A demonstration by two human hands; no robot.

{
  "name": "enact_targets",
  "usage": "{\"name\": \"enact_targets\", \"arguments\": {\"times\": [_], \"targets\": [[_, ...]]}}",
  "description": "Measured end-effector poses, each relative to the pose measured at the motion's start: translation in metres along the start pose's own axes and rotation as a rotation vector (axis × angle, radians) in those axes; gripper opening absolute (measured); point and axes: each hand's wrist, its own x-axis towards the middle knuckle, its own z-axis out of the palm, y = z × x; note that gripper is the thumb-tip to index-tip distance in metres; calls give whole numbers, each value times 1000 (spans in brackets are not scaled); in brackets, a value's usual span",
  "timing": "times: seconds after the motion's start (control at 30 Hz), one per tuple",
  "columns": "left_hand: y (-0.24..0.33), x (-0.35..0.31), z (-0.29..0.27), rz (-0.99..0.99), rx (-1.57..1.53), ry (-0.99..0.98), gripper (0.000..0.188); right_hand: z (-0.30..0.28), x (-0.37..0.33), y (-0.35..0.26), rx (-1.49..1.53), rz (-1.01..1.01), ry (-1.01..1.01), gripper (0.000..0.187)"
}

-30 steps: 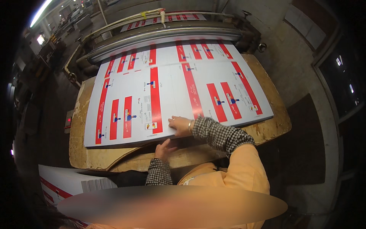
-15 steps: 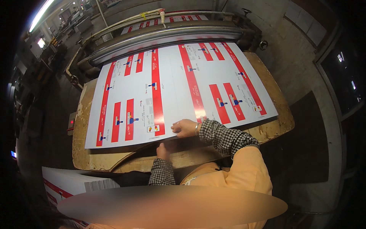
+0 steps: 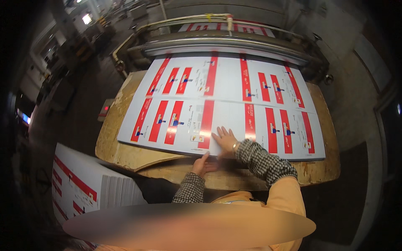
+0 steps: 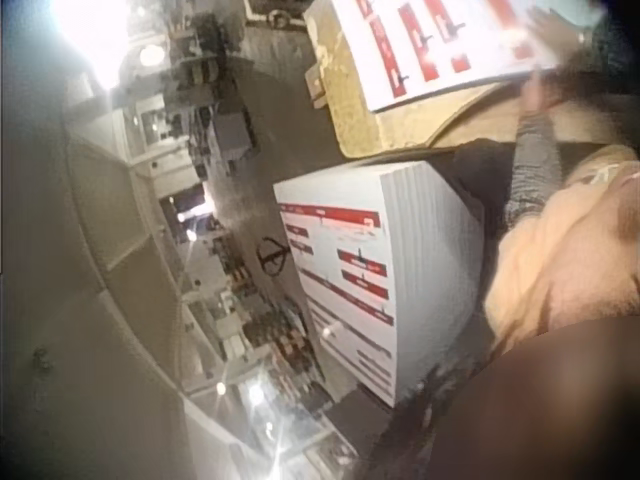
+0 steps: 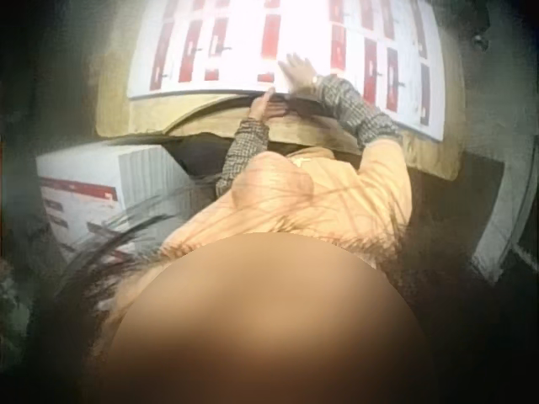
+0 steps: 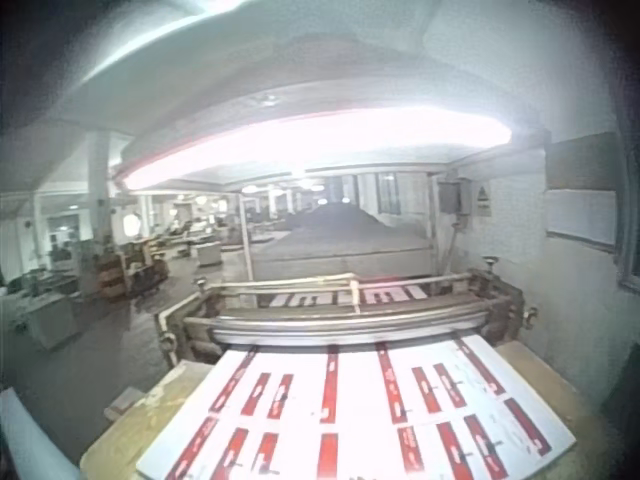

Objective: Moving large printed paper sheets from a stack on the left onto a feed table on the right.

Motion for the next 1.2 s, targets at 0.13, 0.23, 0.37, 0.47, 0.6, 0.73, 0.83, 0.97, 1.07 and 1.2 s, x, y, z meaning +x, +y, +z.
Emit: {"name": "enact_targets", "arguments": {"times": [0.13,0.23,0.37,0.47,0.6,0.73,0.83,0.97,1.07,1.2], "targets": [[19,-18,0,-100,280,-114,37,-13,-12,3,87,-115,49,87],[36,-27,0,92,178,72,22,-31,-19,23,373,-211,80,46],[47,-27,-24,530,-34,659,21,-91,-32,8,664,-82,85,33],[48,-22,-36,578,43,869,20,-81,-40,7,683,-214,264,33],[42,-4,-51,541,271,878,23,-41,-38,6,697,-175,227,32],[39,-5,-37,392,188,871,32,-15,-33,10,612,-197,204,32],[49,-15,-30,387,146,838,27,-9,-9,34,677,-219,148,31],[48,-13,-33,395,86,710,31,-26,34,56,536,68,352,36],[44,-17,-26,441,81,663,27,-24,39,53,531,179,253,50],[35,-25,-32,344,80,453,23,8,-6,0,72,-69,235,75]]}}
